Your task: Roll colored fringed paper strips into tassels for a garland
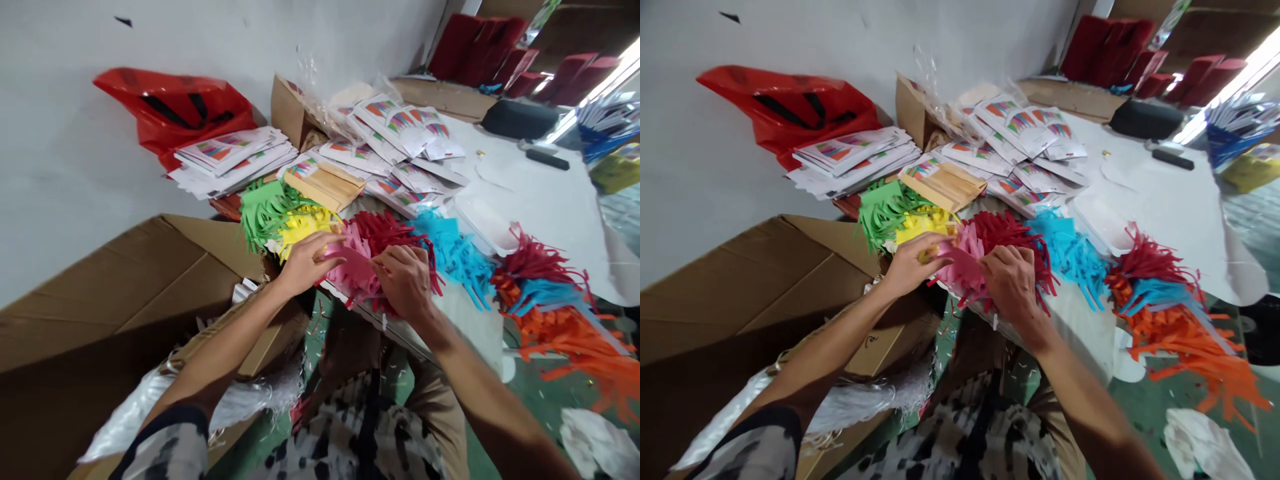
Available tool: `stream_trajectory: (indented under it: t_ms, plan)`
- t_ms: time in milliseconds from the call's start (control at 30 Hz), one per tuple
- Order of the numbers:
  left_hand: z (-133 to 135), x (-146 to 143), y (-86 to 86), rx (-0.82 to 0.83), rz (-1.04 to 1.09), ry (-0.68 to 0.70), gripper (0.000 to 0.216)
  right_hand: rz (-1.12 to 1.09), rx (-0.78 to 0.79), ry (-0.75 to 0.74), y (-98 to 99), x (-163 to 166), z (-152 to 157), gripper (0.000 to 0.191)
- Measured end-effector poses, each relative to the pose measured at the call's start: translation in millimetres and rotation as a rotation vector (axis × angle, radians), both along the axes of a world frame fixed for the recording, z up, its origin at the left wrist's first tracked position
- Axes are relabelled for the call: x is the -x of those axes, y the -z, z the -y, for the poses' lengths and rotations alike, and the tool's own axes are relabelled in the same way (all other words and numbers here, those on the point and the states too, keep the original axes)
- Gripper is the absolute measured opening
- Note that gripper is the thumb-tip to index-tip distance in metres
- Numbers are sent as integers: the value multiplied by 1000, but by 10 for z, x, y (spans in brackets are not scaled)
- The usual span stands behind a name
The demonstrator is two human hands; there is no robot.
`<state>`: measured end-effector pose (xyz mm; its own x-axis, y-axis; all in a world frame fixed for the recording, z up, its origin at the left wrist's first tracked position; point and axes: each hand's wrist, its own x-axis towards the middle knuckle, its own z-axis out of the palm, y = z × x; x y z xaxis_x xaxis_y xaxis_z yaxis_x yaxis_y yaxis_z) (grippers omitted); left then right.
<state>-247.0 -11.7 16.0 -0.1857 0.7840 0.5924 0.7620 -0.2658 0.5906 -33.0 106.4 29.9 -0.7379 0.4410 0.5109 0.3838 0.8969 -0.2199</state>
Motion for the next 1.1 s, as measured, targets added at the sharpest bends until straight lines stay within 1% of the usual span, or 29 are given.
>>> stream_trajectory:
  t_ms: [67, 133, 167, 233, 267, 333, 400, 467, 500, 533, 567, 633, 733, 800, 900, 967, 1033, 1067, 1100]
  plan:
    - [-16, -80, 104, -13, 109, 21, 15, -9, 7, 12, 8, -146, 104, 21]
    - [-9, -102, 194, -28, 183, 7, 11, -52, -14, 78, 42, -447, 200, 27]
    - [2, -102, 230, -24, 213, 4, 10, -64, -34, 128, 70, -663, 244, 31]
    - [29, -94, 283, 7, 274, 6, 10, -41, -77, 248, 142, -1206, 329, 30]
    - [41, -91, 304, 21, 308, 0, 12, 23, -93, 323, 180, -1512, 373, 28]
    - [57, -93, 337, 44, 380, -24, 14, 141, -162, 540, 253, -2126, 469, 27]
    - [61, -110, 354, 45, 452, -59, 16, 244, -187, 776, 327, -2653, 568, 36]
    - [59, -132, 355, 25, 491, -102, 16, 302, -185, 992, 413, -3022, 659, 48]
    - [59, -142, 353, 8, 495, -128, 15, 332, -173, 1070, 462, -3143, 697, 52]
    - [59, -149, 350, -9, 491, -153, 15, 359, -153, 1118, 513, -3227, 728, 53]
    - [60, -152, 351, -22, 483, -174, 15, 379, -131, 1134, 566, -3281, 749, 53]
    - [63, -148, 367, -38, 476, -204, 17, 364, -94, 1122, 665, -3343, 747, 50]
    - [58, -133, 423, -51, 495, -236, 19, 244, -45, 1108, 755, -3444, 649, 51]
    - [57, -139, 456, -52, 505, -249, 20, 169, 12, 1102, 755, -3543, 577, 57]
    - [68, -175, 463, -29, 500, -221, 18, 129, 65, 1068, 664, -3665, 537, 65]
    - [70, -196, 447, -25, 488, -188, 14, 205, 30, 1018, 542, -3672, 538, 68]
    - [63, -200, 428, -32, 470, -165, 10, 326, -78, 938, 366, -3572, 538, 68]
    - [59, -197, 419, -34, 463, -164, 9, 361, -144, 903, 263, -3468, 535, 64]
    - [56, -192, 413, -29, 460, -165, 9, 348, -210, 874, 154, -3323, 529, 58]
